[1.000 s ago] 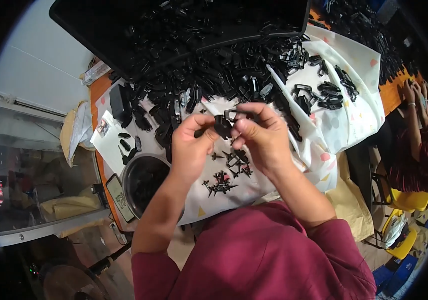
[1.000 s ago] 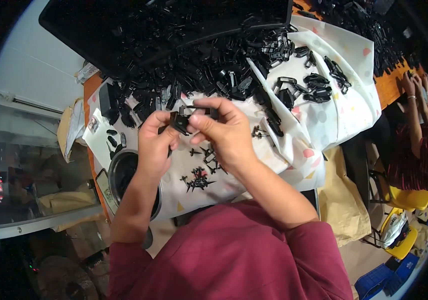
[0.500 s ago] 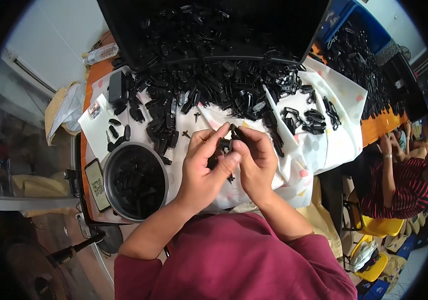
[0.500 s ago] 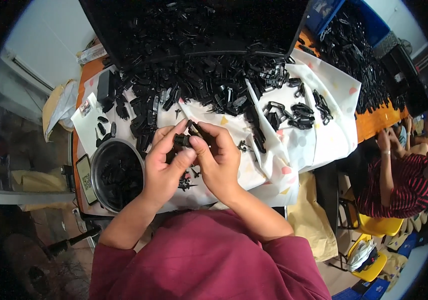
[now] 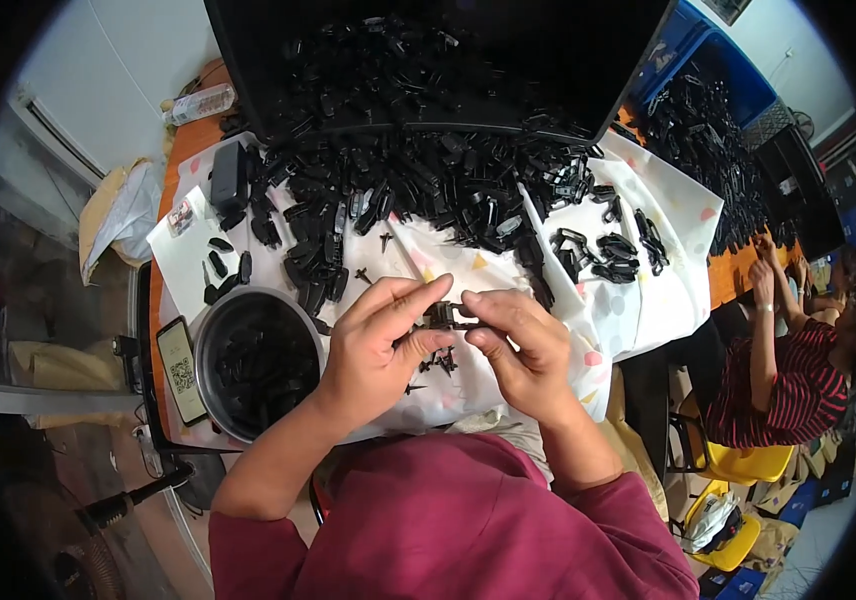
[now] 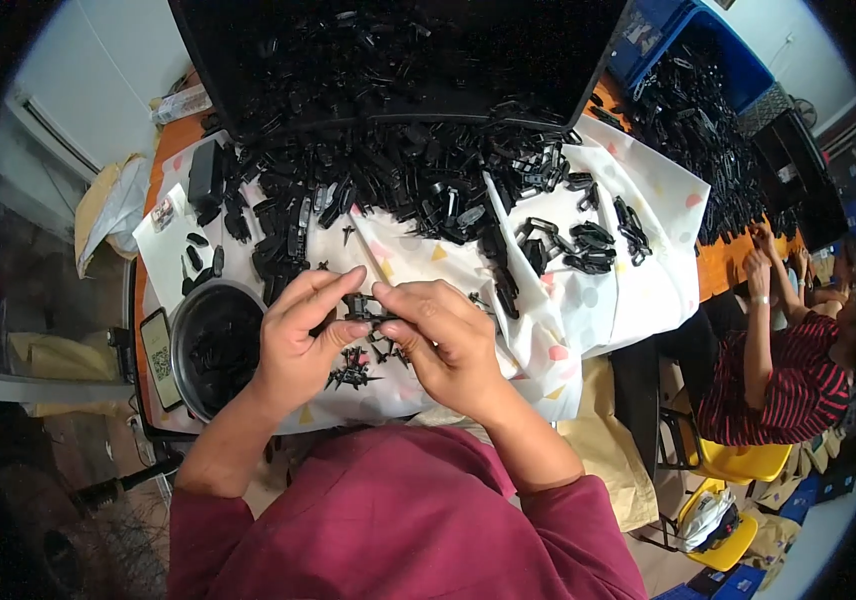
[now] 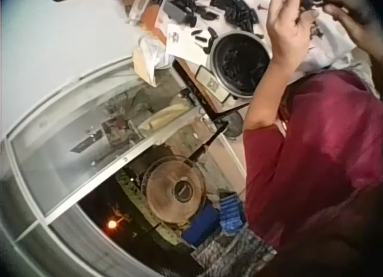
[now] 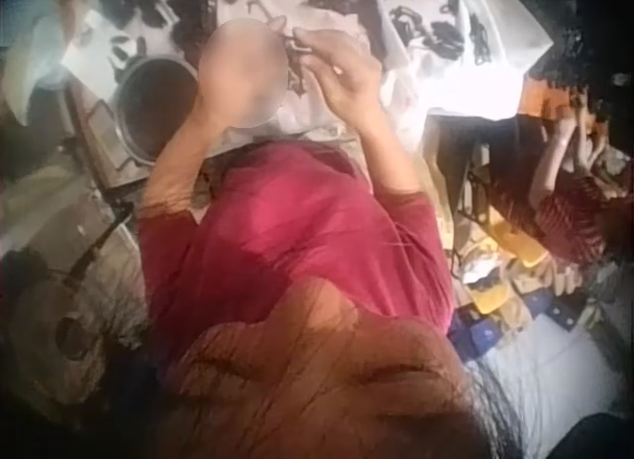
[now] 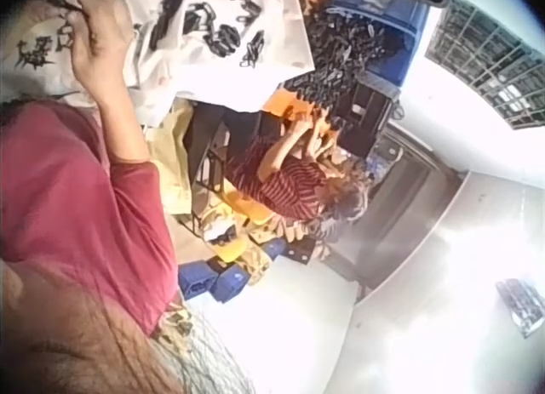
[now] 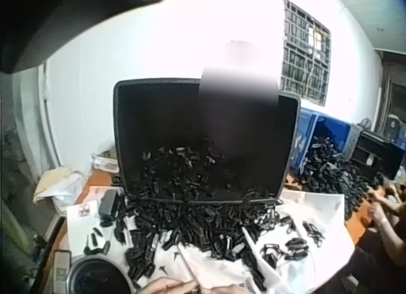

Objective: Assembling small black plastic components at a manufacturing workbench.

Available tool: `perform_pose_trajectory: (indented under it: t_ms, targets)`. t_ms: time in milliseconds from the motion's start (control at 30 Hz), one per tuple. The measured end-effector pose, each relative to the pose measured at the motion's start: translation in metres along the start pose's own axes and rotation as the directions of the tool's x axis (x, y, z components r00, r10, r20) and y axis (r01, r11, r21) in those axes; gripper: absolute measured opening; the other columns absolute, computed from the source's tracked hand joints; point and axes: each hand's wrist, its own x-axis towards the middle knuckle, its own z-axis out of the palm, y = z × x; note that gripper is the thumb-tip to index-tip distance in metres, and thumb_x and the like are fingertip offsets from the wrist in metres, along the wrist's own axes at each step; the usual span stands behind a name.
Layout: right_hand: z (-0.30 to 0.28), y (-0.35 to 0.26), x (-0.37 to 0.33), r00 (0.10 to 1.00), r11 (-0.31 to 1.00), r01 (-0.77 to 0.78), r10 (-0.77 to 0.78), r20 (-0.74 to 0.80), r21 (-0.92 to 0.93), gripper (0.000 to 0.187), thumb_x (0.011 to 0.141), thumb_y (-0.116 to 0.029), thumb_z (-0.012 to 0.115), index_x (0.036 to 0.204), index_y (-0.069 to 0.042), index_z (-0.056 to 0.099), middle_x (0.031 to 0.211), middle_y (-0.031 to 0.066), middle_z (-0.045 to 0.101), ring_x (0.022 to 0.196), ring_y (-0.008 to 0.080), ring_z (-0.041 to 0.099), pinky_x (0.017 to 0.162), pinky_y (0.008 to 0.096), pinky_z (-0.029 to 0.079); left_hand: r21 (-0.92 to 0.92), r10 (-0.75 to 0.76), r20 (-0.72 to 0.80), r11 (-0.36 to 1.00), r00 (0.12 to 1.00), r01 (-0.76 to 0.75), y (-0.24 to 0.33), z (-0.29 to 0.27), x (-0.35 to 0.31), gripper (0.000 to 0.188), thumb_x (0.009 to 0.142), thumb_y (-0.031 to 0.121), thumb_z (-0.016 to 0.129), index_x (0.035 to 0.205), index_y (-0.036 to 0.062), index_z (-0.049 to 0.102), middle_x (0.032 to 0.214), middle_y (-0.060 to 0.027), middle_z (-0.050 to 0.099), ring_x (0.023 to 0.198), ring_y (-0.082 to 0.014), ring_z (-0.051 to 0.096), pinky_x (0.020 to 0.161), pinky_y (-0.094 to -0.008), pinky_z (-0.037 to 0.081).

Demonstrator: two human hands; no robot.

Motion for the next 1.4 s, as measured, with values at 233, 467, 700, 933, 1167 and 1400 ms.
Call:
perform_pose_trajectory:
  t_ms: [233, 467, 700, 933, 1167, 1400]
  targets:
    - [-0.006, -0.007, -0.001, 0.999, 0.977, 0.054, -0.055, 0.002, -0.208, 0.029, 0.069, 0.007, 0.063, 0.098, 0.001, 0.06, 0.083, 0.0125, 0.059, 0.07, 0.0177, 0.058, 0.056, 0.0226, 0.045, -0.151, -0.128, 0.05, 0.979, 0.991, 0.134, 0.004, -0.01, 0.003, 0.03, 0.067, 0.006, 0.071, 0.095, 0.0003, 0.061, 0.082, -0.0054, 0.058, 0.055, -0.0057, 0.043, 0.051, -0.0183, 0.038]
    - [-0.003, -0.003, -0.009, 0.981, 0.904, 0.192, -0.189, 0.044, -0.381, 0.042, 0.061, 0.006, 0.066, 0.102, 0.0, 0.057, 0.076, 0.0118, 0.056, 0.06, 0.023, 0.054, 0.05, 0.0292, 0.043, -0.076, -0.072, 0.057, 0.994, 0.996, 0.076, -0.002, 0.0, -0.002, 0.026, 0.071, 0.006, 0.068, 0.095, 0.0007, 0.06, 0.086, -0.005, 0.059, 0.054, -0.0056, 0.046, 0.052, -0.0161, 0.04]
    - [0.018, 0.012, -0.017, 0.938, 0.83, 0.195, -0.314, -0.149, -0.522, 0.038, 0.066, 0.002, 0.067, 0.103, -0.001, 0.057, 0.08, 0.0109, 0.057, 0.064, 0.0199, 0.056, 0.05, 0.0256, 0.045, -0.791, -0.606, 0.155, 0.397, 0.78, 0.465, 0.005, 0.033, -0.013, 0.032, 0.083, 0.016, 0.057, 0.11, 0.0013, 0.054, 0.086, 0.0, 0.059, 0.058, -0.0022, 0.04, 0.053, -0.0151, 0.035]
    - [0.018, 0.001, -0.017, 0.78, 0.699, -0.577, 0.625, 0.031, 0.423, 0.017, 0.077, -0.005, 0.063, 0.086, 0.004, 0.052, 0.077, 0.0048, 0.059, 0.07, 0.0101, 0.056, 0.053, 0.0208, 0.046, -0.806, -0.591, 0.355, 0.199, 0.724, 0.558, -0.02, 0.024, -0.015, 0.023, 0.084, 0.016, 0.056, 0.101, 0.0009, 0.056, 0.074, 0.0008, 0.055, 0.053, -0.0034, 0.041, 0.05, -0.0157, 0.036]
    - [-0.025, 0.122, 0.028, 0.942, 0.673, -0.296, 0.325, -0.089, -0.677, 0.018, 0.07, -0.012, 0.062, 0.087, -0.006, 0.061, 0.083, 0.0128, 0.059, 0.071, 0.03, 0.058, 0.063, 0.0357, 0.046, -0.792, -0.811, 0.096, 0.289, 0.577, 0.538, -0.087, -0.031, 0.047, 0.025, 0.083, 0.033, 0.05, 0.075, 0.0099, 0.051, 0.068, -0.0024, 0.054, 0.055, -0.0133, 0.049, 0.05, -0.0259, 0.04]
    - [-0.013, 0.166, 0.053, 0.898, 0.542, -0.395, 0.397, -0.188, -0.742, 0.021, 0.067, -0.023, 0.064, 0.079, -0.005, 0.062, 0.079, 0.0117, 0.056, 0.075, 0.0305, 0.056, 0.063, 0.0389, 0.046, -0.192, -0.778, -0.066, 0.625, 0.625, 0.757, -0.157, -0.032, 0.057, 0.023, 0.078, 0.028, 0.063, 0.075, 0.006, 0.055, 0.058, 0.002, 0.048, 0.048, -0.0075, 0.046, 0.041, -0.0204, 0.036]
